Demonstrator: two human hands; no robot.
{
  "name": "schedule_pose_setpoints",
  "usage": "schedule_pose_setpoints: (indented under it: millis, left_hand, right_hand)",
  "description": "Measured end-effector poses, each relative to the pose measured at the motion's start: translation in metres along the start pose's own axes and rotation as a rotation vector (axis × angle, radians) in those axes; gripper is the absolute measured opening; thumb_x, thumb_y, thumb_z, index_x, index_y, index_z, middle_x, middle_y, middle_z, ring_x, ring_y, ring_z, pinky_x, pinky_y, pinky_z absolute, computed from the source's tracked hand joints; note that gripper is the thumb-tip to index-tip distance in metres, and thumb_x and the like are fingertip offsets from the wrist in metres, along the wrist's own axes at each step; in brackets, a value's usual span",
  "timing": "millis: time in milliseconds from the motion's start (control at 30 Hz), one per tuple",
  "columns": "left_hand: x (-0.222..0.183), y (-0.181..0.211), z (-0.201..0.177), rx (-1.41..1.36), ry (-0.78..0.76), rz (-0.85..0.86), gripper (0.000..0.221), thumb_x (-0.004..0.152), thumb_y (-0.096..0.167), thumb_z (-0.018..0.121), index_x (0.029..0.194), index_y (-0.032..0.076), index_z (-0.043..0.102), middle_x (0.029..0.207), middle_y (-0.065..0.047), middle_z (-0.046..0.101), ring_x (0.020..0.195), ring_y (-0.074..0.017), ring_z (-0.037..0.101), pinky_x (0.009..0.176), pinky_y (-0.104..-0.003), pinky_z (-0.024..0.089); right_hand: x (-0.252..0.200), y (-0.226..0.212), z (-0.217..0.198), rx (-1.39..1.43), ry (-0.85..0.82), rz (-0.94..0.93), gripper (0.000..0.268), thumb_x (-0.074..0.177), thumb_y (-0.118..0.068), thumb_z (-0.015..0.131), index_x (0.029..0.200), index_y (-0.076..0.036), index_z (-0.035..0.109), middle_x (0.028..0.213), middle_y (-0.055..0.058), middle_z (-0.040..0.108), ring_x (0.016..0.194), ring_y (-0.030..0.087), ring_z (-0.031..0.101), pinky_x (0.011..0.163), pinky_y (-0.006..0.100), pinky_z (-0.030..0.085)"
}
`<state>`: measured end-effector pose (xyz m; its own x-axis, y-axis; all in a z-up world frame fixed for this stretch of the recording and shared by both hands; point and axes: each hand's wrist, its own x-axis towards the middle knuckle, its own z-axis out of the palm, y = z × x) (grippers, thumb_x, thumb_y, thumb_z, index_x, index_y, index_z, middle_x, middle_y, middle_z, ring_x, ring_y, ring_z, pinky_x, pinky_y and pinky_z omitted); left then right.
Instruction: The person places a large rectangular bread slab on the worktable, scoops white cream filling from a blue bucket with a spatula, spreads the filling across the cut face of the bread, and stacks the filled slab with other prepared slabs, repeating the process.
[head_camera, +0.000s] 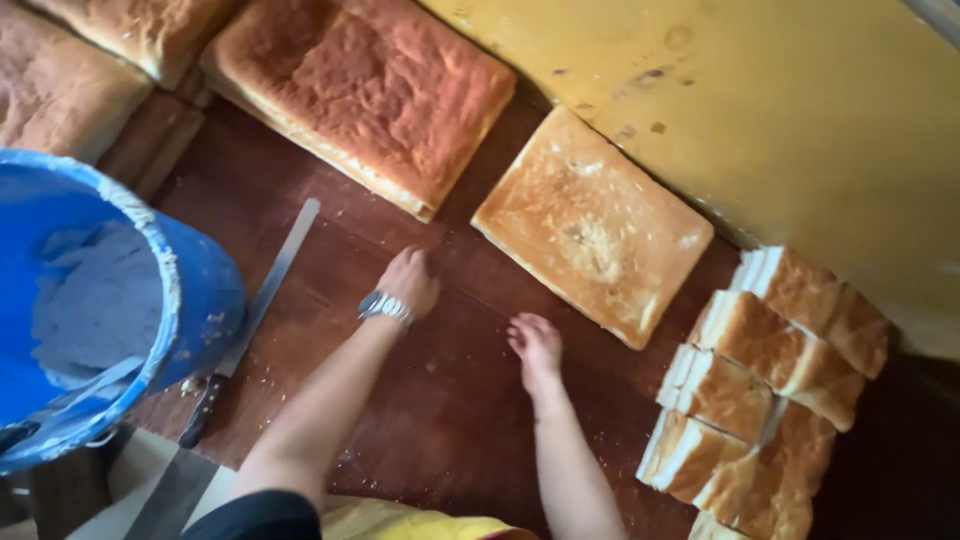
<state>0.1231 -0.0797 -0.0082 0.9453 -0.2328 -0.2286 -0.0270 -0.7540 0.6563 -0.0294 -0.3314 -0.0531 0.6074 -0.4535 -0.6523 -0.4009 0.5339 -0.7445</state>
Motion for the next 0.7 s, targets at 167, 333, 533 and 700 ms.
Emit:
schedule_pose_setpoints:
  millis: [167,333,533,700]
  left_hand:
    - [-0.06,-0.066,-0.041,0.319,-0.064,-0.069,0.071,0.079,0.026,0.073,0.137,-0.006,0.048,0.151,-0.027,0.04,0.139,-0.0427,0.037,0.109,-0.047,0.037]
    - [-0.061,-0.094,-0.073,-0.037,-0.055,-0.226,0.059,0.089,0.032,0.069,0.142,0.008,0.055,0.135,-0.022,0.063,0.125,-0.0366,0.06,0.105,-0.046,0.049]
    - [0.061,-0.105,-0.06,-0.588,0.336,-0.183,0.044,0.09,0.031,0.074,0.124,0.004,0.068,0.113,-0.014,0.075,0.101,-0.0238,0.073,0.089,-0.036,0.058]
    - [0.152,-0.091,-0.044,-0.909,0.349,-0.388,0.063,0.087,0.035,0.082,0.13,-0.003,0.055,0.113,-0.013,0.069,0.096,-0.0209,0.07,0.08,-0.035,0.06]
  right_hand:
    - [0.009,-0.031,0.132,-0.293,-0.418,-0.211,0.019,0.099,-0.013,0.064,0.116,-0.005,0.066,0.102,0.004,0.072,0.088,0.011,0.069,0.078,0.027,0.06]
    - [0.075,-0.058,0.249,-0.196,-0.366,-0.287,0.037,0.095,-0.016,0.065,0.128,0.0,0.061,0.108,0.007,0.068,0.091,0.016,0.064,0.077,0.03,0.055]
    - [0.085,-0.072,0.287,-0.003,-0.093,-0.045,0.048,0.087,-0.02,0.071,0.127,0.004,0.059,0.117,0.015,0.069,0.1,0.026,0.069,0.083,0.04,0.056]
    - [0.068,-0.101,0.313,0.06,-0.109,0.151,0.054,0.082,-0.028,0.073,0.128,-0.003,0.06,0.116,0.013,0.068,0.1,0.027,0.068,0.081,0.049,0.056]
